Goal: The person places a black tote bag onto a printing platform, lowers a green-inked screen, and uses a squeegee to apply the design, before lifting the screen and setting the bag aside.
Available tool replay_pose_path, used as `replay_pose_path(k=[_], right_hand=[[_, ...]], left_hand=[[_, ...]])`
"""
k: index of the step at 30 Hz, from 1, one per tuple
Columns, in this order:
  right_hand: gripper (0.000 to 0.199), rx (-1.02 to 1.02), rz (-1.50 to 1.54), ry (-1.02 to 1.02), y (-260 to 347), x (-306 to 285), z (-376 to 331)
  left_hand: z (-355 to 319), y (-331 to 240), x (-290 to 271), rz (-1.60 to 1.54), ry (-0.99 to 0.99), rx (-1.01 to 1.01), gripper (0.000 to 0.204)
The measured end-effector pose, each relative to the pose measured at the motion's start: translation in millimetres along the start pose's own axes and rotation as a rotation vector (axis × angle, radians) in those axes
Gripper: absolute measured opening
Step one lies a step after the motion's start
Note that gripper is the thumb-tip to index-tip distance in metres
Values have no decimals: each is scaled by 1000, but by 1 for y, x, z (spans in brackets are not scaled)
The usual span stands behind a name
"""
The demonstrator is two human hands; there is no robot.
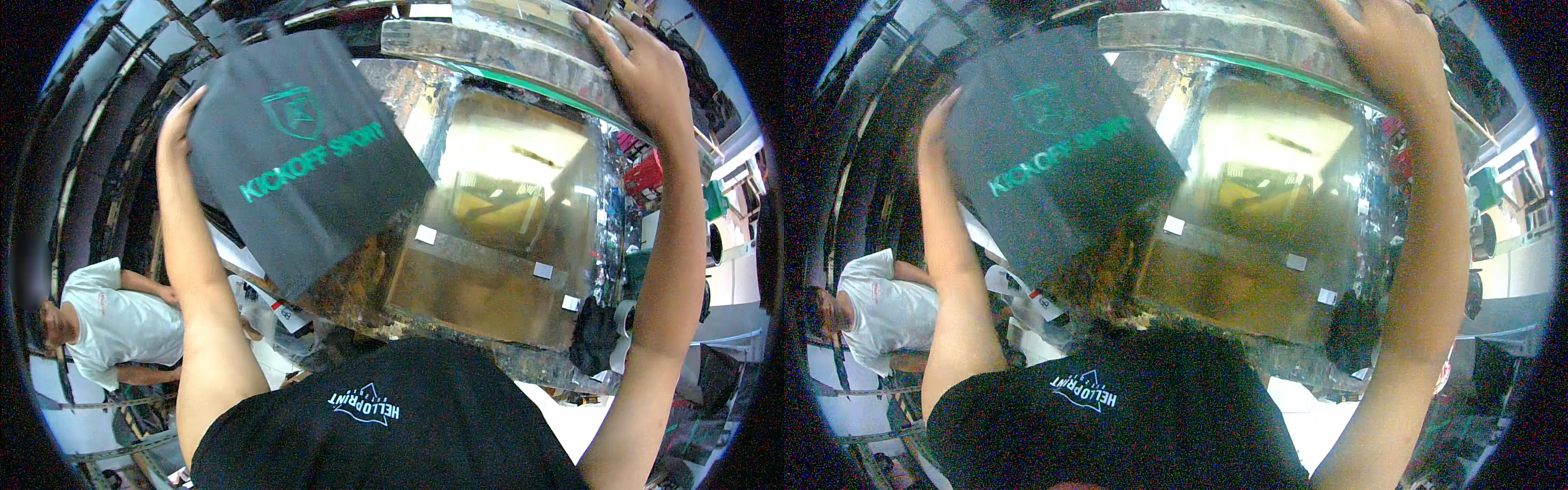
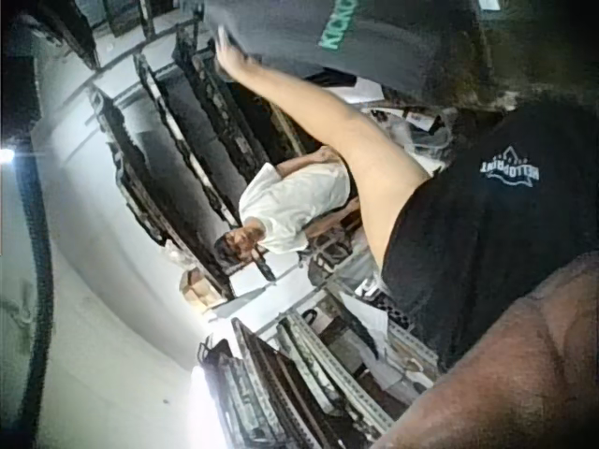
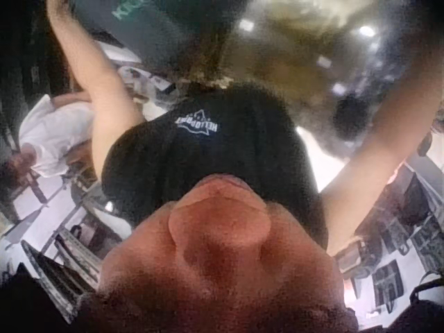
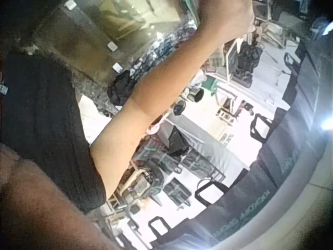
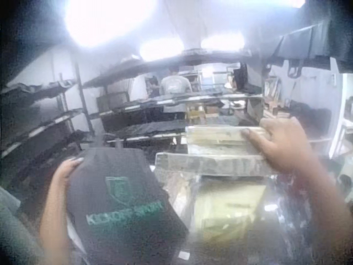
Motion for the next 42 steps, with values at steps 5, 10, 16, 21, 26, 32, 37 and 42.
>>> replay_pose_path(k=[5,10,16,21,26,32,37,42], right_hand=[[42,91,52,54,15,-18,8],[37,204,221,112,5,-15,12],[54,211,292,53,8,-28,8],[67,398,429,107,7,-30,15],[64,334,380,89,5,-29,19],[63,428,435,108,-2,-26,20],[40,214,189,140,4,-27,21],[68,-2,3,-25,-2,-5,17]], left_hand=[[-44,39,-208,-60,-377,130,56],[-104,141,-331,24,-817,-49,53],[-166,183,-243,453,-1516,-123,84],[-260,75,-77,1124,-1461,684,61],[-287,40,139,853,-376,966,14],[-220,56,222,867,-41,1013,12],[-104,82,117,1725,-338,225,65],[-84,146,92,1758,-181,79,47]])
Point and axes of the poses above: each hand's wrist, its own z-axis towards the middle knuckle, its own x-axis out of the palm, y = z × x, the point moved 6 cm from there along z, towards the middle knuckle, and after that the axes turned 4 degrees about y, right-handed, at the moved point
